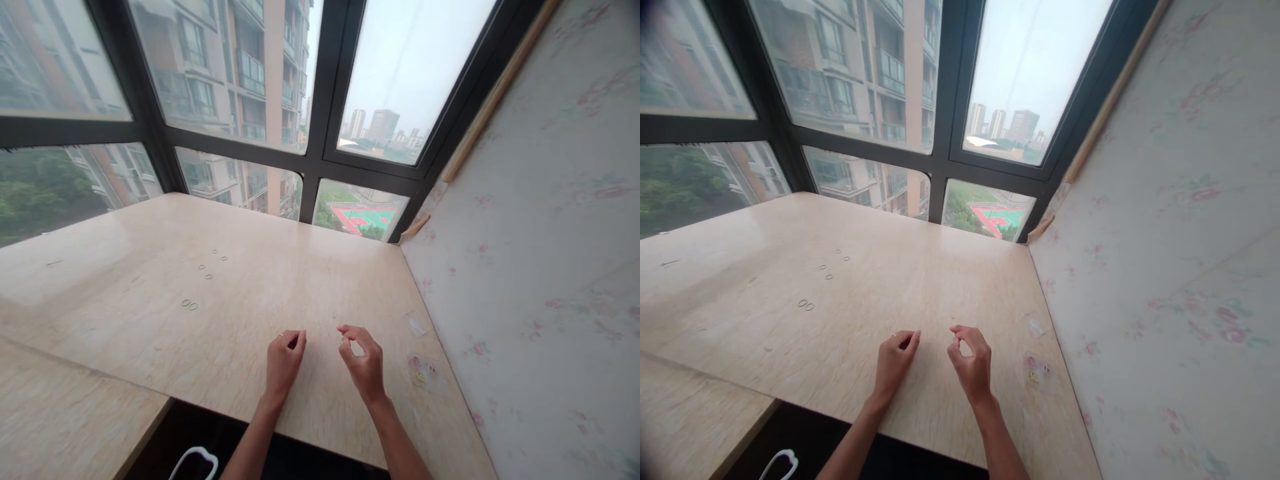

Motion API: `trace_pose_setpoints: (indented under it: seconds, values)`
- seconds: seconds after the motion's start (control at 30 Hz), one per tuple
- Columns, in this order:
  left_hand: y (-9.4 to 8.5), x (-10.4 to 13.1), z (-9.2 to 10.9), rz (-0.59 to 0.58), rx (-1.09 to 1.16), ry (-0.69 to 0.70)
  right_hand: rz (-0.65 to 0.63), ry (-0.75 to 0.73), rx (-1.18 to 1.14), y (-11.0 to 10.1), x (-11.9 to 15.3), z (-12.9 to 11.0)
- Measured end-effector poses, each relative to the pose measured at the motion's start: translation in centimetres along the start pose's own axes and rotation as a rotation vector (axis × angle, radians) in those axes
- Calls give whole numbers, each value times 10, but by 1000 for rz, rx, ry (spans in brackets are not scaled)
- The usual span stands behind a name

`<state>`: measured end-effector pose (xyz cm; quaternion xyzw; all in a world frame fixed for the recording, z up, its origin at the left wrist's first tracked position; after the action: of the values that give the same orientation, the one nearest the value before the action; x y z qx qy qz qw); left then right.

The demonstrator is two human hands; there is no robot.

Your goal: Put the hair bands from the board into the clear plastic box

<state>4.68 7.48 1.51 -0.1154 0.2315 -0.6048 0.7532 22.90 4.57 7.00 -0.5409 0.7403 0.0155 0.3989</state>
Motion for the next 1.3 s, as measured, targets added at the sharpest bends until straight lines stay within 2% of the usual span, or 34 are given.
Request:
trace_pose_setpoints:
  seconds: [0.2,0.37,0.57,0.67,0.8,0.97,1.17,1.3]
  values:
    - [-2,0,-3,4,38,-55,61,121,87,-57,28,27]
    - [-4,3,-2,-22,56,-115,160,186,170,-101,51,44]
    - [-5,4,-2,-35,69,-163,261,225,218,-141,71,60]
    - [-5,4,-2,-48,58,-169,312,292,252,-157,78,69]
    - [-5,4,-5,-66,35,-185,357,402,270,-173,81,77]
    - [-7,5,-6,-78,-7,-170,352,486,325,-186,82,81]
    - [-7,4,-5,-93,-51,-172,312,577,189,-184,83,86]
    - [-6,3,-4,-105,-62,-164,336,633,114,-184,83,86]
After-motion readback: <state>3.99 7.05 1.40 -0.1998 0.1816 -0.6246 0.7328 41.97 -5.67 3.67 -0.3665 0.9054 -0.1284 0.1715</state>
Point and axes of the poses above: each hand's wrist, its own x-axis away from the middle knuckle, its own y-axis out of the palm, z = x × y, the point moved 5 cm from there along -x, towards the middle knuckle, and after that the axes turned 2 degrees about -y, right-handed, at the moved point
